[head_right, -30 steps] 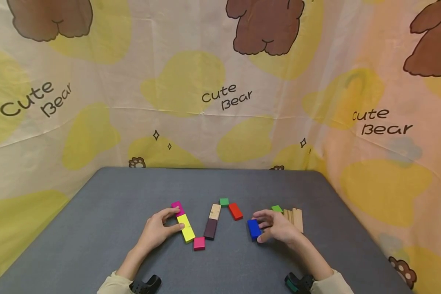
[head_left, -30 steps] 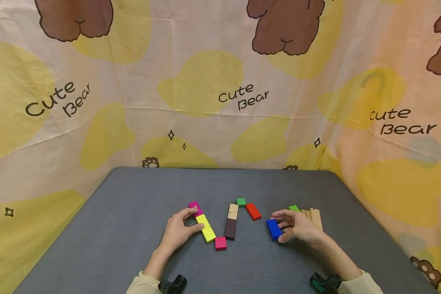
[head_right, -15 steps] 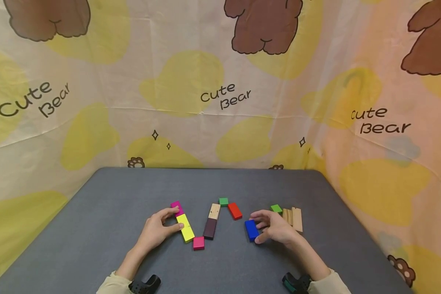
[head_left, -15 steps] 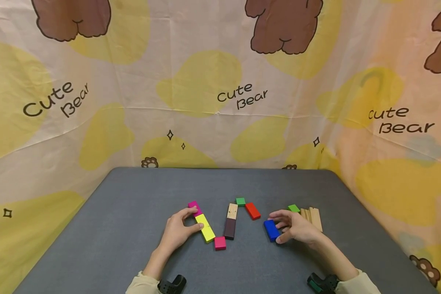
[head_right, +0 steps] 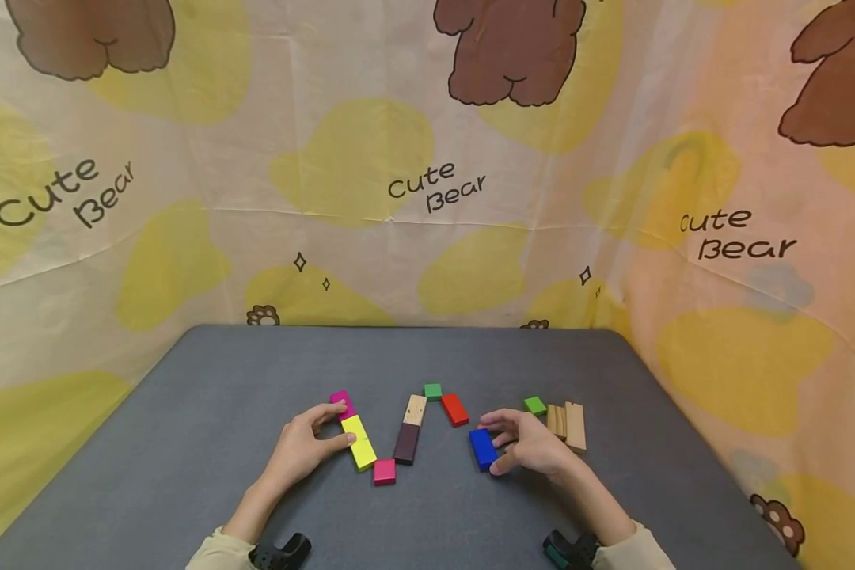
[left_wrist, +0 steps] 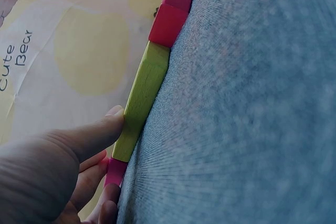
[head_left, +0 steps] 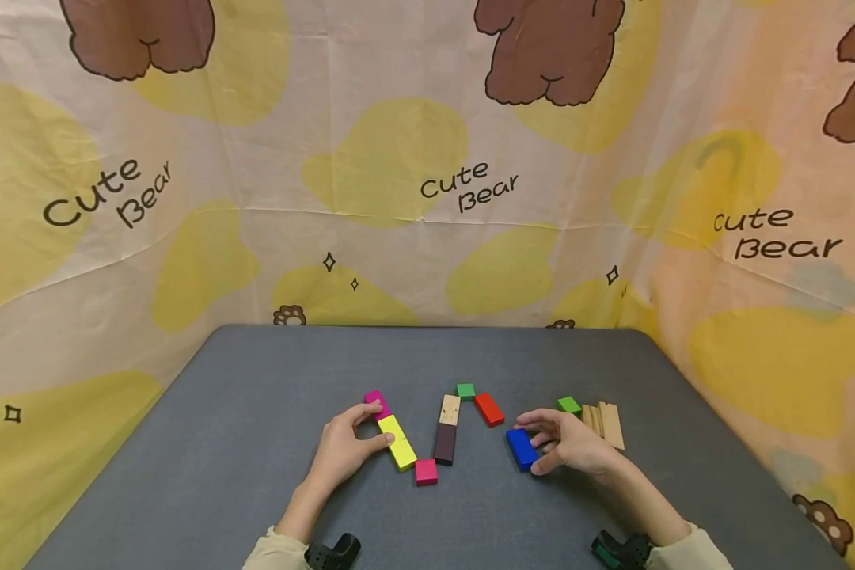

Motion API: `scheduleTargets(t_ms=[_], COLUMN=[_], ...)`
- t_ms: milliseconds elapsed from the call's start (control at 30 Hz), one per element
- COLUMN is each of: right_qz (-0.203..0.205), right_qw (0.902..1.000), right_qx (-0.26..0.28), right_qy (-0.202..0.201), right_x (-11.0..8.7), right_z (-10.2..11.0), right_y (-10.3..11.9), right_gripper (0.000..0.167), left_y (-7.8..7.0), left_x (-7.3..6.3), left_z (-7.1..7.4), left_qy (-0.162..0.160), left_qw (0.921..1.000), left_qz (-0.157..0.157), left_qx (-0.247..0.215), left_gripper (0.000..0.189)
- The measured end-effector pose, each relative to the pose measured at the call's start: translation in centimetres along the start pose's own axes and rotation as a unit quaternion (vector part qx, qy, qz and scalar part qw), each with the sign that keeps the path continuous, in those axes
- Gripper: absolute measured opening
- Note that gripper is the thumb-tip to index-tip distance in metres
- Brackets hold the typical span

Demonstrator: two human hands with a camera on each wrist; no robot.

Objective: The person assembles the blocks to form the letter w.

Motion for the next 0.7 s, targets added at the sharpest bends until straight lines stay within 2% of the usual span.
scheduleTargets(t_ms=[267,700], right_qz=[-0.001,-0.015], right_qw=[0.9999,0.998], right_qx=[0.0,-0.011], right_qy=[-0.012,-0.06], right_x=[0.2,0.7], right_z=[-0.5,-1.4], right_y=[0.1,0.4], right_gripper=[0.075,0.074], left_y=[0.0,-0.1], left_x=[0.0,0.1], left_z=[0.1,0.0], left_qy=[-0.003,0.001], left_qw=[1.0,1.0], left_qz=[-0.002,-0.002], left_qx=[0.003,0.004], left_gripper=[0.052,0.052])
Point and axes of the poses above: each hand's wrist, its own x-axis towards the middle knuckle, its own z-axis out of the back of the hand, y = z × x, the point moved 2 cm from there along x, towards the middle knuckle, and after that the axes turned 2 degrees about z, right-handed, at the moved point
